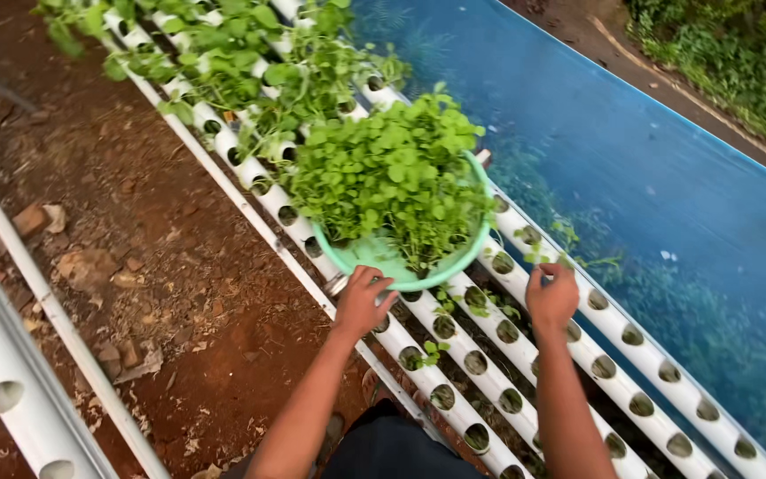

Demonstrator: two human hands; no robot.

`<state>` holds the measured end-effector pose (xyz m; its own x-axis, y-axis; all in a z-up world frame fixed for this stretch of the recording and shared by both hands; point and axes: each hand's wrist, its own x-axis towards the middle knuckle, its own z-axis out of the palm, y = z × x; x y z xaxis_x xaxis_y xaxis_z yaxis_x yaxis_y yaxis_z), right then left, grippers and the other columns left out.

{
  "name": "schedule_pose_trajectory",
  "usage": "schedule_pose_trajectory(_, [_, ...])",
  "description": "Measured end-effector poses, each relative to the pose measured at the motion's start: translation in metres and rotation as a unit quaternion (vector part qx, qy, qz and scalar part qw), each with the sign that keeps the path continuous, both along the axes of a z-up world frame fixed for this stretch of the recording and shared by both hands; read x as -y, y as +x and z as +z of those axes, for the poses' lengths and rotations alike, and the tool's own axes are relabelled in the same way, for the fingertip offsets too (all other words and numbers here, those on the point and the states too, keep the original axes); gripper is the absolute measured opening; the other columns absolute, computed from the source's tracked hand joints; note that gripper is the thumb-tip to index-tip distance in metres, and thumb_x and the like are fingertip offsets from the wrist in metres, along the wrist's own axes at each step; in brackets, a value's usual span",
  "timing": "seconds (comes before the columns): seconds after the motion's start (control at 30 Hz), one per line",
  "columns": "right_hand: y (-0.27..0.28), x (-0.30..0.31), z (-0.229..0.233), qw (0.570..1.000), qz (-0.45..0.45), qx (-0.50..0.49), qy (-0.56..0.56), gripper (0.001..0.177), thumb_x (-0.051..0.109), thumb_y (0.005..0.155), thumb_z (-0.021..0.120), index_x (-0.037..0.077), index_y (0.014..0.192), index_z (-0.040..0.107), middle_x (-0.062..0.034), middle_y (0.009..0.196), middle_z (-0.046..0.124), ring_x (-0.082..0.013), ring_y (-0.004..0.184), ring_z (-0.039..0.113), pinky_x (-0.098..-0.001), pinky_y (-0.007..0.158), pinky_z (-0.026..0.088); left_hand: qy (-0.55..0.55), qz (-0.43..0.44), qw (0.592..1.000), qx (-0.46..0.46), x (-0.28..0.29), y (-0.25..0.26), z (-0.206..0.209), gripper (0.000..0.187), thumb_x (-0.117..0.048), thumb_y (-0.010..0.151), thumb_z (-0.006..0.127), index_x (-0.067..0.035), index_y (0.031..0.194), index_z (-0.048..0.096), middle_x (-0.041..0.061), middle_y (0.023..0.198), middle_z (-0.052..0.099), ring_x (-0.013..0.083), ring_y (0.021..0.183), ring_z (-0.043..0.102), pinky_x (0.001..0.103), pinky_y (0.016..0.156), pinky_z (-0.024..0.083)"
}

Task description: The person takes small green seedlings from a green basin and places them one by one into the holes of a white PVC hydroponic pipe. The person continues this process along the length of the pipe.

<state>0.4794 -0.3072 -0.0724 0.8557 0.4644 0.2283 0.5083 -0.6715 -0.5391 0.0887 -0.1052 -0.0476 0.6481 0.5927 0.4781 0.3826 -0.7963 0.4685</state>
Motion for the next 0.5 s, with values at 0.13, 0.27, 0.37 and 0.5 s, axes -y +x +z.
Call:
schedule_pose_trajectory(0.13, [-0.115, -0.075, 0.05, 0.978, 0.135, -0.005, 0.16, 0.013, 0.011, 0.107, 0.081, 0.016, 0.117, 0.087, -0.0093, 0.101, 0.083, -0.0338, 0.093, 0.081, -0.0436, 0.092, 0.064, 0.0, 0.041, 0.995, 0.091, -0.015, -0.018, 0.005, 0.016, -0.023, 0.095, 0.093, -0.013, 0.107, 0.088, 0.005, 0.1, 0.072, 0.032, 0.105, 0.073, 0.046, 0.096, 0.063])
schedule_pose_trajectory(0.27, [-0.224, -0.162, 0.043, 0.932, 0.288, -0.129, 0.178, 0.017, 0.015, 0.095, 0.089, 0.027, 0.108, 0.091, 0.0033, 0.095, 0.088, -0.0203, 0.082, 0.082, -0.0336, 0.081, 0.066, -0.078, 0.197, 0.973, 0.089, -0.055, -0.045, -0.005, 0.014, -0.015, 0.097, 0.087, -0.013, 0.112, 0.088, 0.003, 0.101, 0.071, 0.0271, 0.105, 0.071, 0.044, 0.094, 0.062])
schedule_pose_trajectory(0.37, [-0.275, -0.219, 0.042, 0.915, 0.352, -0.173, 0.091, 0.014, 0.022, 0.093, 0.088, 0.027, 0.106, 0.091, 0.0035, 0.093, 0.088, -0.0244, 0.078, 0.083, -0.0393, 0.077, 0.068, -0.147, 0.242, 0.956, 0.077, -0.079, -0.062, 0.024, 0.02, -0.013, 0.1, 0.086, -0.011, 0.119, 0.087, 0.004, 0.106, 0.071, 0.0278, 0.108, 0.071, 0.044, 0.094, 0.062])
schedule_pose_trajectory(0.5, [-0.3, -0.274, 0.034, 0.932, 0.286, -0.217, -0.056, 0.029, 0.046, 0.092, 0.088, 0.026, 0.114, 0.09, 0.007, 0.096, 0.089, -0.031, 0.096, 0.087, -0.0507, 0.087, 0.071, -0.189, 0.207, 0.959, 0.051, -0.112, -0.07, 0.031, 0.031, -0.006, 0.095, 0.083, -0.01, 0.125, 0.088, 0.007, 0.11, 0.068, 0.0314, 0.111, 0.071, 0.046, 0.095, 0.064])
